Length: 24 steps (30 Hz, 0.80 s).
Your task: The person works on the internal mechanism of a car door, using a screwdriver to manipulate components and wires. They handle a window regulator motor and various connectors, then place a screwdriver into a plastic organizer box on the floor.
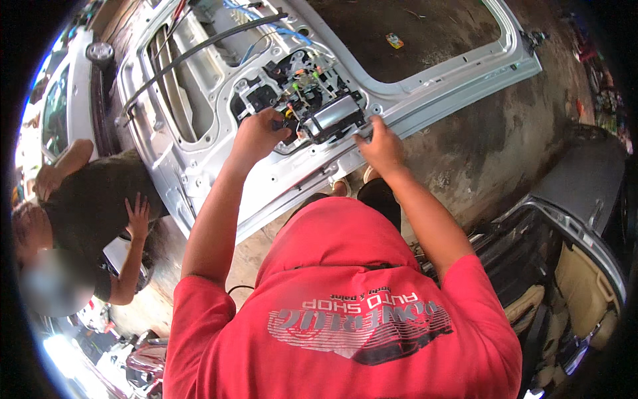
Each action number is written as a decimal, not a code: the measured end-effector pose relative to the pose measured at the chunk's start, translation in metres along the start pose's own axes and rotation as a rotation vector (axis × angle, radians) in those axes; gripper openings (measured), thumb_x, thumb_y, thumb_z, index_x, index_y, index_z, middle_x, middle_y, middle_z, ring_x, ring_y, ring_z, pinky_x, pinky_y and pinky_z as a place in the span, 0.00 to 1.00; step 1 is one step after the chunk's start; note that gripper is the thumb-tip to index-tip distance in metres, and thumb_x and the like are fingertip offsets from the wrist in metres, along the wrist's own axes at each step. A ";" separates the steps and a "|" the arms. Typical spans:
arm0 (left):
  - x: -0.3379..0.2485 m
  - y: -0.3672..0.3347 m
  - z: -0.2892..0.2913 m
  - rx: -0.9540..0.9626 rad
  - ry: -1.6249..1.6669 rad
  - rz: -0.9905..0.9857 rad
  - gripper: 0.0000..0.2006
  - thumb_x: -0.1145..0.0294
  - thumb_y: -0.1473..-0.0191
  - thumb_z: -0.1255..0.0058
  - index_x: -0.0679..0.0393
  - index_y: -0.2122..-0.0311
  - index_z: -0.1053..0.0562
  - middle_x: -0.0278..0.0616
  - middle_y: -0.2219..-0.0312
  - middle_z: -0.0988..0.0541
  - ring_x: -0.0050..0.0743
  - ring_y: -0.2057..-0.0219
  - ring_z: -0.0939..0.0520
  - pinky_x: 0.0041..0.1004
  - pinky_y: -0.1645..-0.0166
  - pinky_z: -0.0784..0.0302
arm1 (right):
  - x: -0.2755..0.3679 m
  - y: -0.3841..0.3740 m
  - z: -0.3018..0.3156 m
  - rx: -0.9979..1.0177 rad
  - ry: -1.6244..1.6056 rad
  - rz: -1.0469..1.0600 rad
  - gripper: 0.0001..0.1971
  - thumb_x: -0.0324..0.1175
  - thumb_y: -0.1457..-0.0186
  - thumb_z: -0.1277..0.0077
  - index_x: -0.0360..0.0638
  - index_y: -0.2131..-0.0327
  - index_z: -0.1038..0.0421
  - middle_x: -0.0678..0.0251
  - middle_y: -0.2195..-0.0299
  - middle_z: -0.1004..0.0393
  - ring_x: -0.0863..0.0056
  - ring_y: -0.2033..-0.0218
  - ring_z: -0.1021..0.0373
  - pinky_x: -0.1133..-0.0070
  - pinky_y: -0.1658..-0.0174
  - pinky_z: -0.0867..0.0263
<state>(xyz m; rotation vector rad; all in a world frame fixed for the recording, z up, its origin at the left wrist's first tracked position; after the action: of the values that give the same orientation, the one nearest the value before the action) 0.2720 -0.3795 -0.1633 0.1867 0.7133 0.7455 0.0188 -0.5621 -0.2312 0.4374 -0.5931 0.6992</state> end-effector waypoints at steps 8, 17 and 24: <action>0.020 0.032 -0.095 0.047 0.436 0.198 0.20 0.53 0.40 0.34 0.61 0.56 0.15 0.47 0.67 0.13 0.32 0.66 0.17 0.35 0.58 0.22 | 0.059 -0.030 0.038 0.090 0.084 0.256 0.43 0.43 0.46 0.32 0.60 0.28 0.41 0.49 0.41 0.28 0.43 0.44 0.26 0.55 0.46 0.26; 0.019 0.031 -0.144 -0.009 0.880 0.292 0.18 0.57 0.35 0.38 0.65 0.61 0.16 0.33 0.79 0.24 0.21 0.75 0.30 0.31 0.68 0.32 | 0.091 -0.051 0.019 0.364 0.432 0.310 0.33 0.40 0.39 0.38 0.67 0.31 0.34 0.48 0.32 0.34 0.46 0.39 0.28 0.59 0.40 0.29; 0.024 0.038 -0.130 -0.019 0.733 0.192 0.17 0.57 0.36 0.38 0.62 0.55 0.15 0.45 0.70 0.16 0.32 0.69 0.18 0.38 0.59 0.22 | 0.106 -0.059 0.021 0.432 0.581 0.402 0.36 0.40 0.39 0.39 0.68 0.29 0.38 0.47 0.34 0.33 0.42 0.41 0.28 0.56 0.41 0.28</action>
<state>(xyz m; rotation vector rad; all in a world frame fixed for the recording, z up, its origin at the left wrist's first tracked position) 0.1783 -0.3464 -0.2590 -0.0467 1.3963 1.0150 0.1180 -0.5651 -0.1586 0.4877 0.0351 1.2914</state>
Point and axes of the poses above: each hand's wrist, its own y-axis away from the middle knuckle, its own z-axis out of the back of the hand, x = y × z, the point moved 7 cm from there along -y, towards the middle knuckle
